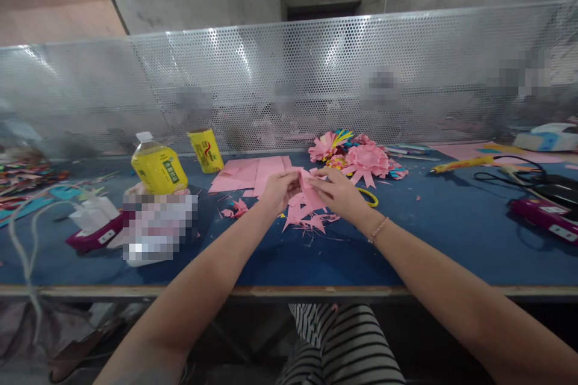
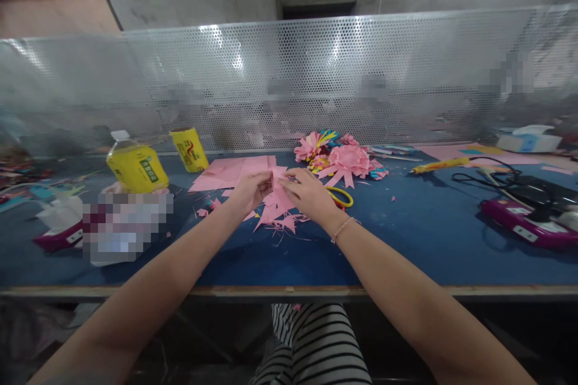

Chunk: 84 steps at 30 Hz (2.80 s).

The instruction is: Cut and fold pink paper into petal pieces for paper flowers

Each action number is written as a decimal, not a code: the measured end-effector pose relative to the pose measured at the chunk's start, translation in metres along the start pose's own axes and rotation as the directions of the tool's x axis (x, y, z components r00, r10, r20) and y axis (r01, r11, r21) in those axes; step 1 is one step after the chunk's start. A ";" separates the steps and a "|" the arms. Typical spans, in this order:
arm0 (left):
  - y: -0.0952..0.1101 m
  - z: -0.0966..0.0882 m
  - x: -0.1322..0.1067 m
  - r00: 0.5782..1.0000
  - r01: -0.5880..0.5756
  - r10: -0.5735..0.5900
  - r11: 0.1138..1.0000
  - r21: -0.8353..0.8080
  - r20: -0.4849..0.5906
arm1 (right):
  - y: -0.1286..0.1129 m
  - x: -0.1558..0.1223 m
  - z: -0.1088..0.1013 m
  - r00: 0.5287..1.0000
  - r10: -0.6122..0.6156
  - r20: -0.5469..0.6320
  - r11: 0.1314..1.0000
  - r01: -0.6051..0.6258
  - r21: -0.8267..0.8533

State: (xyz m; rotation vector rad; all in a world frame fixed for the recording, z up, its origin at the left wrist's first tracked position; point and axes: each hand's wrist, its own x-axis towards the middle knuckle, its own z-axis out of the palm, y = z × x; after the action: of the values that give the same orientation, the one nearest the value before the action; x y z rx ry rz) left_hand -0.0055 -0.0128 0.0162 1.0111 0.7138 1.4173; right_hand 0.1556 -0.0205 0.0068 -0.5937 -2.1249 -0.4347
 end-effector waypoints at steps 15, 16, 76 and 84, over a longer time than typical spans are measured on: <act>0.005 0.002 -0.003 1.000 -0.019 0.019 1.000 0.016 -0.005 | 0.001 -0.002 0.006 0.994 -0.050 0.101 0.998 0.053 -0.023; 0.004 0.003 -0.003 1.000 -0.016 0.016 1.000 0.023 -0.002 | 0.001 -0.002 0.006 0.993 -0.051 0.106 0.998 0.053 -0.016; 0.001 0.008 -0.007 0.973 -0.203 0.225 0.934 0.292 -0.045 | -0.002 0.005 0.005 0.719 0.482 0.500 0.510 -0.695 0.508; 0.001 0.008 -0.008 0.964 -0.229 0.257 0.929 0.291 -0.061 | -0.006 0.006 0.002 0.711 0.484 0.510 0.521 -0.702 0.485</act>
State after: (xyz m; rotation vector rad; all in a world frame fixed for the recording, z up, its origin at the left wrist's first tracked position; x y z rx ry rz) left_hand 0.0010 -0.0215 0.0197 1.2945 0.9058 1.6193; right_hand 0.1477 -0.0229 0.0105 -0.9635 -1.9861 0.8494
